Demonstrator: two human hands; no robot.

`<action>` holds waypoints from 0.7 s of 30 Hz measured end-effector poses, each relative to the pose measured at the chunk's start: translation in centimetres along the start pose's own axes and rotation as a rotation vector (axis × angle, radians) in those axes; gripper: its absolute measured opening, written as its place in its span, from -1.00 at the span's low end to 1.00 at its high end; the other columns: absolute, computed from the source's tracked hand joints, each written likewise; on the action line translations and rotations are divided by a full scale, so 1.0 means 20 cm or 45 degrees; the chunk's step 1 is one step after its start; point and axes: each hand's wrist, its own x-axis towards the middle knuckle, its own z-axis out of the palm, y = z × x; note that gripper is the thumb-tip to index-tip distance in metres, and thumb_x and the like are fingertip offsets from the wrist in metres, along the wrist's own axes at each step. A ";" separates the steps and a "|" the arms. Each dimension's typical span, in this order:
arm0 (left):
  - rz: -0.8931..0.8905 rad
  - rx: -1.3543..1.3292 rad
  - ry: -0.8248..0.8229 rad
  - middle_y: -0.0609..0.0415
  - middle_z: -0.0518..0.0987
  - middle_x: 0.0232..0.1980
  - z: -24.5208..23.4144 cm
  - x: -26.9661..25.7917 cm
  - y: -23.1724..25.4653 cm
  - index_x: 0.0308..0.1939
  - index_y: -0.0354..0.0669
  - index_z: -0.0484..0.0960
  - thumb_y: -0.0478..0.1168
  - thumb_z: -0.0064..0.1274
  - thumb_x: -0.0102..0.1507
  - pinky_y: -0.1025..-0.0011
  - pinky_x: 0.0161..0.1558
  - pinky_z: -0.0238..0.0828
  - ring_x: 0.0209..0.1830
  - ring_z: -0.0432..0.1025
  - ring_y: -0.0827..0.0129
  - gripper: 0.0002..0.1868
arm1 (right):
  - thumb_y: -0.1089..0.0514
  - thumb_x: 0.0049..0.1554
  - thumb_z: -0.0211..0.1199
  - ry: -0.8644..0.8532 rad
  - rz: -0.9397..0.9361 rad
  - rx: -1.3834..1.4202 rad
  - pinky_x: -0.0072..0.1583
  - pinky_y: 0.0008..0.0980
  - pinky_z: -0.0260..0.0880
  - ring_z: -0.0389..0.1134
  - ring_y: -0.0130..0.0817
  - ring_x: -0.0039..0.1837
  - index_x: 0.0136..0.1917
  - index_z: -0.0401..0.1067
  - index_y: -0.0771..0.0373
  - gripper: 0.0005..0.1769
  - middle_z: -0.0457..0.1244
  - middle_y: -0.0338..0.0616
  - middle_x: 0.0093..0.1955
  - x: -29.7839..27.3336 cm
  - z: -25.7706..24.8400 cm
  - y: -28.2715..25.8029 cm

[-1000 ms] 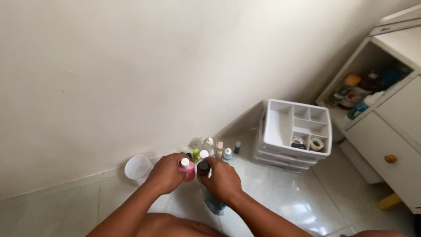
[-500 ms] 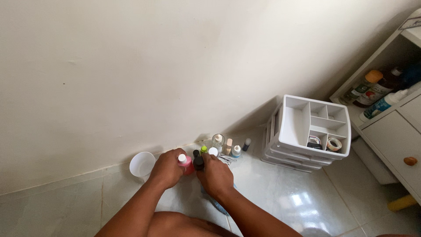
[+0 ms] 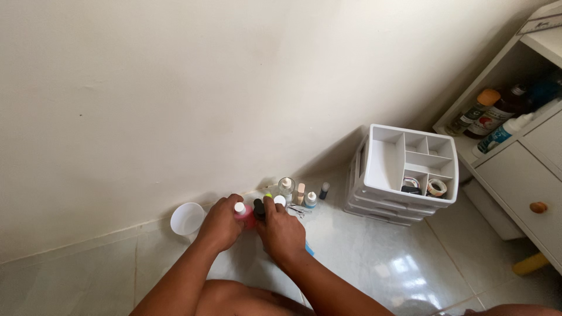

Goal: The person removes various bottles and small items from a white plastic organizer, wipes the organizer compartments with a blue cloth, then wipes each item individually and places them back into the organizer.

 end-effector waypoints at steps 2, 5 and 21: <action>-0.023 -0.014 0.006 -0.05 0.51 0.22 -0.01 -0.01 0.00 0.26 -0.07 0.46 -0.31 0.27 0.11 0.22 0.20 0.42 0.20 0.46 0.07 -0.37 | 0.03 0.08 0.31 0.019 -0.012 0.006 -0.08 0.00 0.49 0.46 0.12 -0.06 0.42 0.19 0.13 -0.32 0.34 0.09 0.12 -0.01 -0.01 -0.01; -0.032 -0.025 0.038 -0.05 0.48 0.24 -0.01 -0.02 -0.01 0.28 -0.05 0.43 -0.33 0.26 0.10 0.21 0.20 0.40 0.21 0.43 0.06 -0.34 | 0.02 0.09 0.31 0.072 -0.031 0.003 -0.07 0.05 0.46 0.44 0.16 -0.05 0.36 0.25 0.11 -0.39 0.34 0.06 0.15 -0.03 -0.04 -0.03; 0.016 -0.027 0.145 -0.03 0.45 0.23 -0.03 -0.08 0.03 0.33 0.00 0.38 -0.28 0.25 0.12 0.22 0.14 0.43 0.16 0.45 0.11 -0.31 | -0.08 0.09 0.32 0.093 -0.089 -0.039 0.03 -0.01 0.46 0.44 0.08 0.05 0.30 0.33 0.11 -0.44 0.34 0.02 0.16 -0.10 -0.21 -0.11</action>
